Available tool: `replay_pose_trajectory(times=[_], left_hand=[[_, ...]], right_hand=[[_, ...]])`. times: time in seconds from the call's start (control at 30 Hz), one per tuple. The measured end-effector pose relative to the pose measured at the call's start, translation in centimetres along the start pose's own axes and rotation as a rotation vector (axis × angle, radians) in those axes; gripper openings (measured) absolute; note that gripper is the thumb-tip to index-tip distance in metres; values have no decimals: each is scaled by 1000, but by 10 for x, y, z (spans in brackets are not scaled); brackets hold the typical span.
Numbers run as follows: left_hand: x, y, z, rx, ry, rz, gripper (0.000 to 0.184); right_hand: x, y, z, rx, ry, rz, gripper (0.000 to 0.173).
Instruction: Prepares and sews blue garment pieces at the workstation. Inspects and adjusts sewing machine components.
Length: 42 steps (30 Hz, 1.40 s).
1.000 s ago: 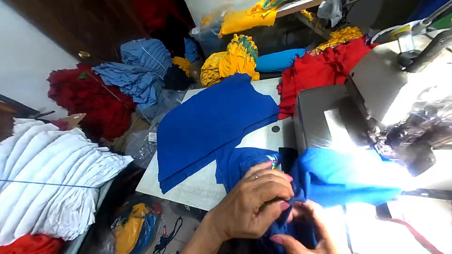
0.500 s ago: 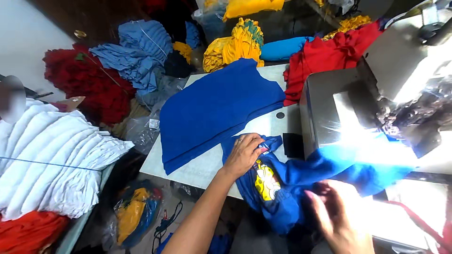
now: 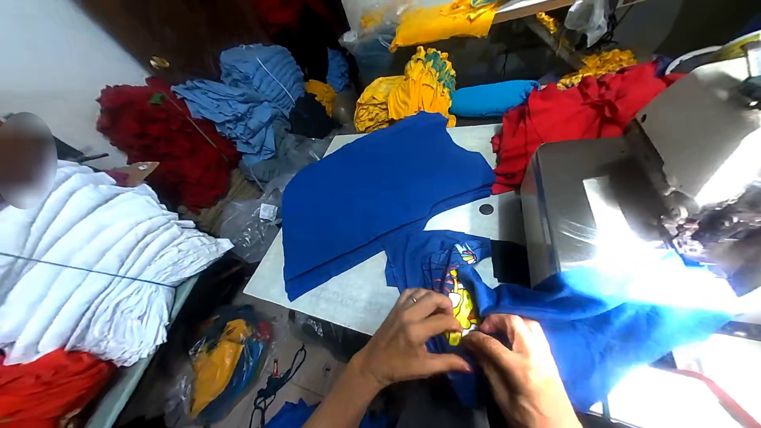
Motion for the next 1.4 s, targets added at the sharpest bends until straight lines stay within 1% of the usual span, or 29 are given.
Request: replay_pose_trajectory(times=[0.03, 0.07, 0.13, 0.23, 0.3, 0.37, 0.4, 0.43, 0.47, 0.5, 0.57, 0.6, 0.7, 0.77, 0.8, 0.87, 0.9, 0.93, 0.97, 1.03, 1.07, 1.1, 1.13, 1.17, 1.2, 1.23, 1.3, 1.33, 1.4], left_hand=[[-3, 4, 0, 29, -2, -5, 25], [-9, 12, -3, 81, -5, -27, 20], [-33, 31, -19, 187, -23, -40, 22], [-74, 46, -45, 319, -45, 40, 18], [-100, 47, -57, 351, -66, 92, 12], [-122, 51, -70, 397, -124, 157, 10], [-131, 53, -78, 397, -163, 192, 9], [-139, 54, -85, 375, -200, 227, 9], [-145, 56, -91, 343, -233, 253, 9], [-150, 59, -95, 311, -262, 266, 10], [-156, 65, -97, 273, -288, 267, 12], [-156, 67, -94, 259, -278, 261, 13], [-147, 62, -71, 214, -173, 218, 14], [-136, 48, -55, 154, -68, 221, 19], [-131, 39, -54, 154, -22, 244, 27], [-122, 17, -66, 245, 1, 343, 59], [-119, 5, -75, 308, -21, 395, 69], [-117, -5, -80, 383, -49, 434, 67], [-116, -12, -82, 471, -72, 447, 54], [-119, -16, -78, 557, -118, 392, 23], [-124, -16, -74, 551, -128, 342, 18], [-128, -16, -71, 535, -118, 295, 19], [-134, -17, -70, 511, -89, 261, 24], [-141, -17, -71, 497, -53, 230, 27], [-147, -20, -73, 499, -33, 207, 30], [-152, -22, -73, 521, -32, 187, 28], [-155, -24, -75, 559, -60, 195, 20], [-155, -22, -78, 566, -73, 218, 21], [-146, -20, -82, 539, -64, 288, 24]], right_hand=[[-7, 6, 1, -107, -33, 19, 22], [-16, 16, 3, -223, -68, 40, 23], [-34, 37, 8, -390, -136, 76, 22], [-53, 50, 8, -573, -225, 53, 19], [-61, 52, 6, -824, -327, 70, 20], [-63, 58, 9, -1028, -368, 181, 35], [-62, 60, 11, -1094, -395, 239, 37], [-60, 62, 13, -1144, -446, 275, 27], [-56, 63, 14, -1179, -482, 288, 17], [-53, 65, 13, -1194, -498, 280, 9], [-44, 71, 8, -1238, -530, 231, 9], [-39, 74, 4, -1255, -587, 203, 10], [-20, 75, -8, -1307, -770, 161, 17], [-13, 77, -13, -1250, -812, 123, 20], [-10, 80, -14, -1187, -789, 105, 22], [-10, 91, -9, -1016, -636, 82, 23], [-9, 96, -6, -964, -536, 73, 22], [-9, 100, -4, -929, -449, 74, 21], [-7, 102, -2, -887, -379, 72, 20], [-6, 110, -7, -716, -282, -1, 20], [-7, 116, -14, -572, -267, -92, 20], [-8, 124, -23, -384, -293, -191, 21], [-8, 130, -35, -203, -362, -259, 28], [-10, 134, -49, -75, -449, -277, 39], [-13, 136, -63, -9, -537, -250, 47], [-14, 136, -75, 14, -613, -207, 47], [-10, 136, -85, -12, -632, -160, 33], [-5, 135, -85, -50, -615, -151, 27], [14, 131, -81, -237, -638, -128, 16]])
Point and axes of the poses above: each hand's wrist, its own x-axis away from the middle knuckle, its own y-axis out of the back of the hand, z = x × y, the point moved 5 cm from there along -x, towards the middle knuckle, and after that the axes turned 13 degrees about x, right-handed, at the moved point
